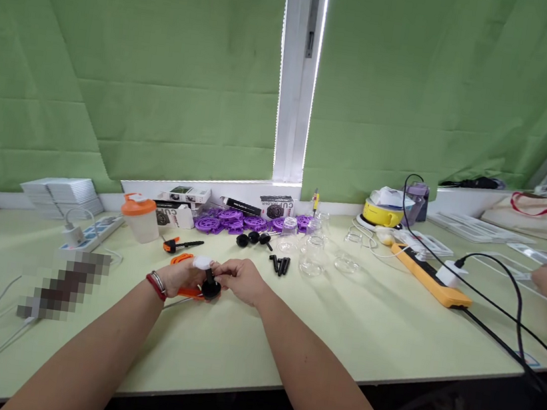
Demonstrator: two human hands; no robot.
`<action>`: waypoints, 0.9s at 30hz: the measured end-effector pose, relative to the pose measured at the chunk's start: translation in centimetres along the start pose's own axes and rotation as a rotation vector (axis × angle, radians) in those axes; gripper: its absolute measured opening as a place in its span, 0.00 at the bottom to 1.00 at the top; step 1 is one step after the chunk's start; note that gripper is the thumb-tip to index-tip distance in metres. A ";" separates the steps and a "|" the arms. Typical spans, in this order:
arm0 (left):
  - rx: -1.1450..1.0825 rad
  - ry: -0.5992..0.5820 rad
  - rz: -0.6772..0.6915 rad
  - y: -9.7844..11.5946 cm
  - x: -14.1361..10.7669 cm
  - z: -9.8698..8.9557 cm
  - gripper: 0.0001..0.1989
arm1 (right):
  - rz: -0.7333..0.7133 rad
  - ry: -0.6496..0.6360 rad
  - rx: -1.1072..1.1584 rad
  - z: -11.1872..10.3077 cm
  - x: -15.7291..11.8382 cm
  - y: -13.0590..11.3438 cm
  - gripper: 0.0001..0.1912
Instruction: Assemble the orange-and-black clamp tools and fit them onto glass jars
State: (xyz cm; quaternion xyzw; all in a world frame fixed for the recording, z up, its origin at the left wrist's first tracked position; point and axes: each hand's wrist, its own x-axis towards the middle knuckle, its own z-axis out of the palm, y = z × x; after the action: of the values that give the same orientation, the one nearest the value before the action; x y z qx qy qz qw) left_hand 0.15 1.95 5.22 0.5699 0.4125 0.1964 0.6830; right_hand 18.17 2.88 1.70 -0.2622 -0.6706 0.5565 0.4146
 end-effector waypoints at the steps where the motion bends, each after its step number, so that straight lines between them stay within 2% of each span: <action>1: -0.004 -0.009 0.005 0.0 -0.1 0.0 0.25 | 0.006 0.002 0.009 0.1 0.0 0.0 0.09; 6: 0.010 -0.002 0.002 -0.1 -0.6 0.2 0.25 | 0.029 0.000 0.027 0.3 0.1 0.1 0.13; 9: 0.092 0.088 0.021 0.0 -0.9 0.4 0.25 | 0.043 0.029 0.004 0.2 0.0 0.1 0.15; 12: 0.245 0.250 0.115 0.4 -1.3 1.0 0.23 | 0.072 0.058 -0.039 0.0 -0.3 -0.2 0.18; 14: 0.412 0.400 0.219 0.7 -1.4 1.8 0.23 | 0.089 -0.018 -0.011 -0.2 -0.6 -0.4 0.23; 17: 0.697 0.658 0.421 0.6 -1.1 3.5 0.35 | 0.122 -0.182 0.135 -0.3 -1.0 -0.9 0.29; 19: 0.836 0.747 0.552 0.2 -0.7 4.5 0.43 | 0.143 -0.194 0.219 -0.3 -1.2 -1.2 0.26; 22: 0.987 0.780 0.660 -0.4 -0.4 5.2 0.48 | 0.147 -0.132 0.186 -0.5 -1.2 -1.3 0.19; 25: 1.020 0.838 0.678 -0.4 -0.5 4.9 0.46 | 0.082 -0.007 -0.021 -0.9 -0.8 -0.7 0.14; 27: 0.948 0.915 0.601 -0.3 -0.5 4.2 0.40 | 0.028 0.060 -0.216 -1.1 -0.6 -0.2 0.11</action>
State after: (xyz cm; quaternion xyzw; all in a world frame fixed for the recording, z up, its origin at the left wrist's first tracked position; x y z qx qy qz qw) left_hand 3.08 -1.10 5.17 0.7543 0.5232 0.3948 0.0380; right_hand 19.46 2.95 1.81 -0.3312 -0.7101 0.4786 0.3962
